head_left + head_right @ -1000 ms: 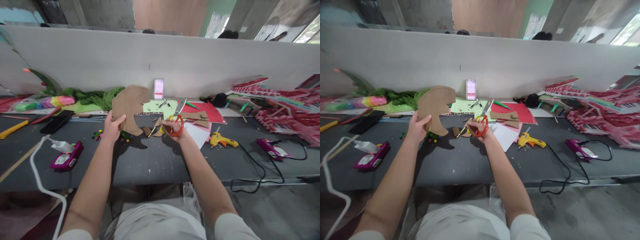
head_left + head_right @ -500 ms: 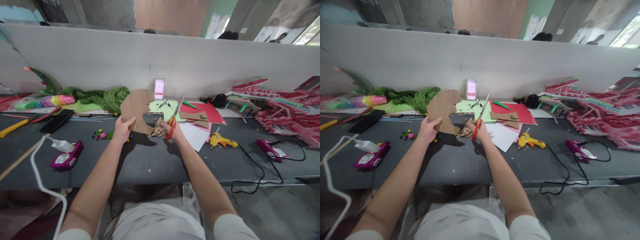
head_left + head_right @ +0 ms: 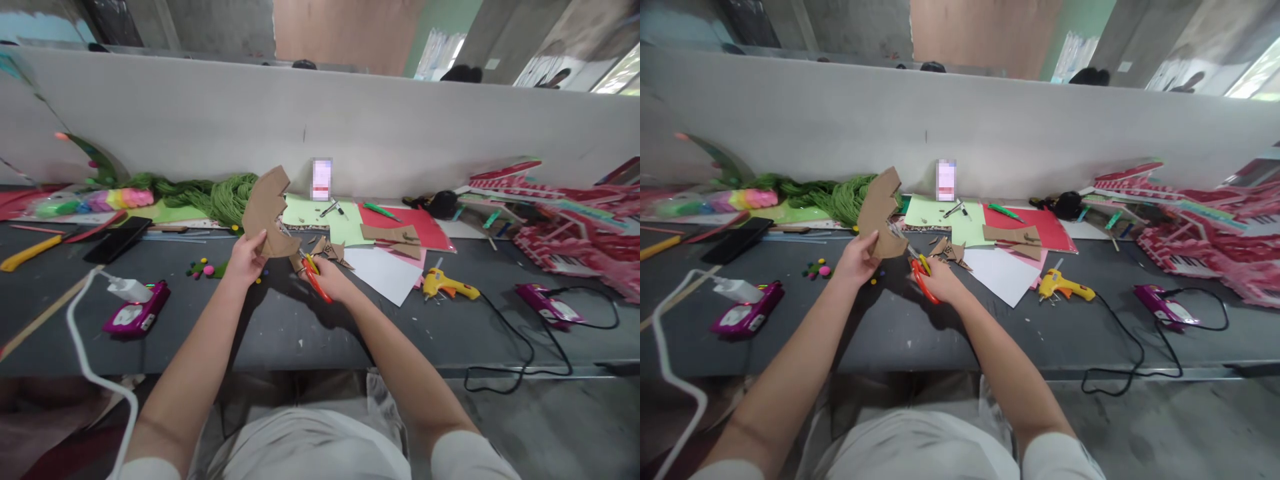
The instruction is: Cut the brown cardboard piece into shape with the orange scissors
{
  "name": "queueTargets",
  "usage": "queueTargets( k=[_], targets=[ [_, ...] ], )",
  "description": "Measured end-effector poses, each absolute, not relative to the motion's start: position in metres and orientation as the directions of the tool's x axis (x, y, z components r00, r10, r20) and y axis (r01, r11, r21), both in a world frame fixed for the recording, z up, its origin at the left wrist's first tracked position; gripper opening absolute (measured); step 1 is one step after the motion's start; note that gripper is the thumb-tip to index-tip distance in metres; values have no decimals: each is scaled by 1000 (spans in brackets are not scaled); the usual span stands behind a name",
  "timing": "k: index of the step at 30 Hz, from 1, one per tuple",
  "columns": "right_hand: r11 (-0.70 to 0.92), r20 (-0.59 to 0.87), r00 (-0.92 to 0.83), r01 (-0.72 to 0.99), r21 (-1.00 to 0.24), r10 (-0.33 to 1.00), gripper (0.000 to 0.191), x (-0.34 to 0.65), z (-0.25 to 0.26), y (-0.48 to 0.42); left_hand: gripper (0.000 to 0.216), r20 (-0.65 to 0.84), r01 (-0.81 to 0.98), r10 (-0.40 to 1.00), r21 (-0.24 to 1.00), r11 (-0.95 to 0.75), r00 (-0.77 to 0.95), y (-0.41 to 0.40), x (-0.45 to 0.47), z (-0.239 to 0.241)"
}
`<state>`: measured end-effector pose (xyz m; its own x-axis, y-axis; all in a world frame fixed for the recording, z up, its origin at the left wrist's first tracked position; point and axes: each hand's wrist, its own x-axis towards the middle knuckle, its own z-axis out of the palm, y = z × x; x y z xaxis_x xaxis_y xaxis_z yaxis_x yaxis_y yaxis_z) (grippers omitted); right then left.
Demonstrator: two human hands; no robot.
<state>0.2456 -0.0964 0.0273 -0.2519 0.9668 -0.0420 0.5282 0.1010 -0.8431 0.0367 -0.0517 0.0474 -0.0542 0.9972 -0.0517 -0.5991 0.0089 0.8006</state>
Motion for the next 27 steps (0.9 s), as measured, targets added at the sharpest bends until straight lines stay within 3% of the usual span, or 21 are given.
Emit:
queueTargets(
  k=[9,18,27],
  targets=[
    [86,-37,-213,537,-839,976,22,246,29,-97,52,22,-506,999,861,-44,-50,-52,44,43],
    [63,-39,-232,419,-906,972,13,246,25,-98,59,36,-474,999,880,-37,-10,-53,47,39],
    [-37,-140,-225,408,-912,964,36,241,39,-110,64,43,-456,999,889,-46,-18,-52,48,33]
  ],
)
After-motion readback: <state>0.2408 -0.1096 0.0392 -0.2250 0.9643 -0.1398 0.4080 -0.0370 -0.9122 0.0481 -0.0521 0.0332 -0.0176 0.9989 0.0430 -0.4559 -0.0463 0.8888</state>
